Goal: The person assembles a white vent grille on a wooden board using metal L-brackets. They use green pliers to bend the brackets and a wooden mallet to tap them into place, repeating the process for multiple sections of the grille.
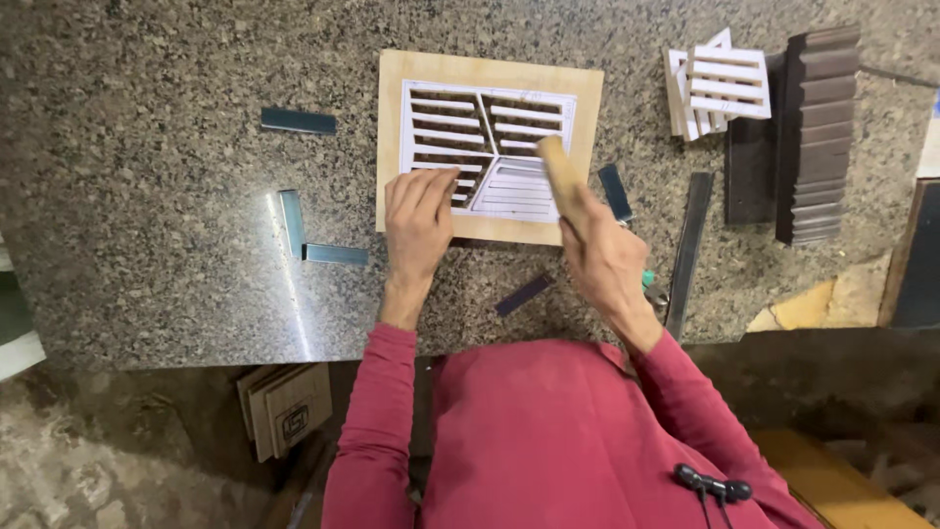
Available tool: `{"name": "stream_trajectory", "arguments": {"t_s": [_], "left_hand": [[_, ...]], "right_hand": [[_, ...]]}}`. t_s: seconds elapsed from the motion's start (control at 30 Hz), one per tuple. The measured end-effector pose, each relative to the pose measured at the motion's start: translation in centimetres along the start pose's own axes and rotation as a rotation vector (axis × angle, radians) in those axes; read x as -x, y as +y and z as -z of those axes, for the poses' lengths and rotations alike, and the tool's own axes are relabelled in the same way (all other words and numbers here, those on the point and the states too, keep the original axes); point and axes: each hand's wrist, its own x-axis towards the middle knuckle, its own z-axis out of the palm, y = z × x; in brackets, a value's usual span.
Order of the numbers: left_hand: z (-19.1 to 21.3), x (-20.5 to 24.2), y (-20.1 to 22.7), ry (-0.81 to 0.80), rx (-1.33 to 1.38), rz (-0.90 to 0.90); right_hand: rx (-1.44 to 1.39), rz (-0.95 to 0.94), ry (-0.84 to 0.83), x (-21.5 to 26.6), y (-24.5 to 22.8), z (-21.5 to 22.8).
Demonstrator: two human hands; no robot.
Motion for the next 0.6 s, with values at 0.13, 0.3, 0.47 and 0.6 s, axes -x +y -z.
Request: {"name": "stream_trajectory", "arguments": {"t_s": [0.13, 0.3, 0.47, 0.6], "left_hand": [[-0.2, 0.6, 0.3, -0.007, 0.027, -0.003], [-1.3, 0.6, 1.2, -0.065, 0.045, -0.036], [-0.7, 1.2, 0.7, -0.096, 0.027, 0.008], [-0.5, 1.8, 0.8, -0.273, -0.019, -0.033]], "right_hand": [[-0.264, 0.16, 0.281, -0.4, 0.2, 0.5], [0.062, 0.124, 0.058, -0.6, -1.8, 1.9], [-0.002, 0.164, 0.122, -1.4, -1.9, 1.9], [-0.237, -0.263, -0.037, -0.2, 0.8, 1.9]]}}
